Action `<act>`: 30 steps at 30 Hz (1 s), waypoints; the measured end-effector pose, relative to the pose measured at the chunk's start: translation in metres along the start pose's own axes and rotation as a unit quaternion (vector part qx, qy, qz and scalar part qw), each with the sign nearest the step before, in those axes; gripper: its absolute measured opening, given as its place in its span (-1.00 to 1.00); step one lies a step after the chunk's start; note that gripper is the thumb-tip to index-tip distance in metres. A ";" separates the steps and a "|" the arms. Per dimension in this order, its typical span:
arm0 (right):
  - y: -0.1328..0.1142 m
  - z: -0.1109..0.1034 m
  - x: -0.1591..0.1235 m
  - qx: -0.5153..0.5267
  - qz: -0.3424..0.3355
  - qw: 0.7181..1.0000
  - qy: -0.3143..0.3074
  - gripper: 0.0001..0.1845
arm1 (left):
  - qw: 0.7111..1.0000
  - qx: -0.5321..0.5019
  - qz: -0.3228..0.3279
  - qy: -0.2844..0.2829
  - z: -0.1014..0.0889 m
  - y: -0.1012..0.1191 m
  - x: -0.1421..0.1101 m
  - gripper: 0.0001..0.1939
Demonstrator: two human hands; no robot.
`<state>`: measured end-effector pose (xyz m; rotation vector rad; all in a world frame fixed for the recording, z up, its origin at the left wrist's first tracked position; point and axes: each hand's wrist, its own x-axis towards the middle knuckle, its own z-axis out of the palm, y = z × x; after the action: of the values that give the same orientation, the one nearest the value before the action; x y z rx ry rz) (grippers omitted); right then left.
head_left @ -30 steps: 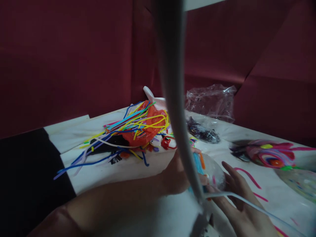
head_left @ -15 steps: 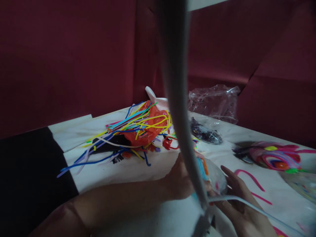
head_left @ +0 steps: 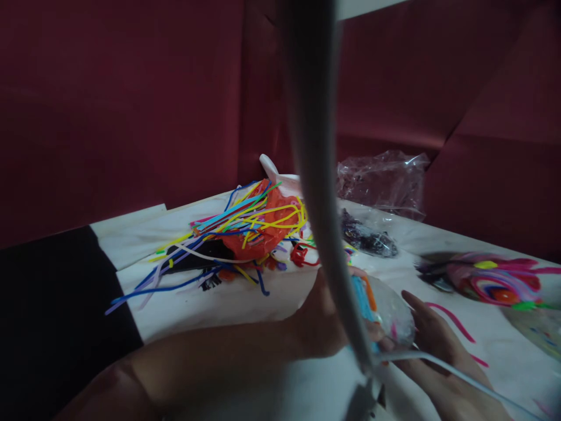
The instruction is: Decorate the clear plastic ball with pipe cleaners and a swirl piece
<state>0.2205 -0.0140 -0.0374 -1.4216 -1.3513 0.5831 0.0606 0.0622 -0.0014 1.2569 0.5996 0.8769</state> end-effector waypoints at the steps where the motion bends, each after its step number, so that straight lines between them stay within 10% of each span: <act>1: 0.001 -0.001 0.000 0.004 0.005 1.000 -0.001 -0.27 | 1.000 0.006 0.006 0.001 0.000 0.000 -0.001 -0.35; 16: -0.009 -0.003 0.000 0.022 0.036 0.999 -0.001 -0.25 | 0.982 0.134 0.097 -0.095 -0.006 0.000 0.000 -0.28; 30: 0.006 -0.003 0.002 0.045 0.023 0.999 0.012 -0.22 | 0.992 0.092 0.071 -0.040 0.000 -0.008 -0.004 -0.32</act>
<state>0.2258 -0.0118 -0.0414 -1.3850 -1.2613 0.6480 0.0603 0.0584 -0.0095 1.5108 0.5407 0.8993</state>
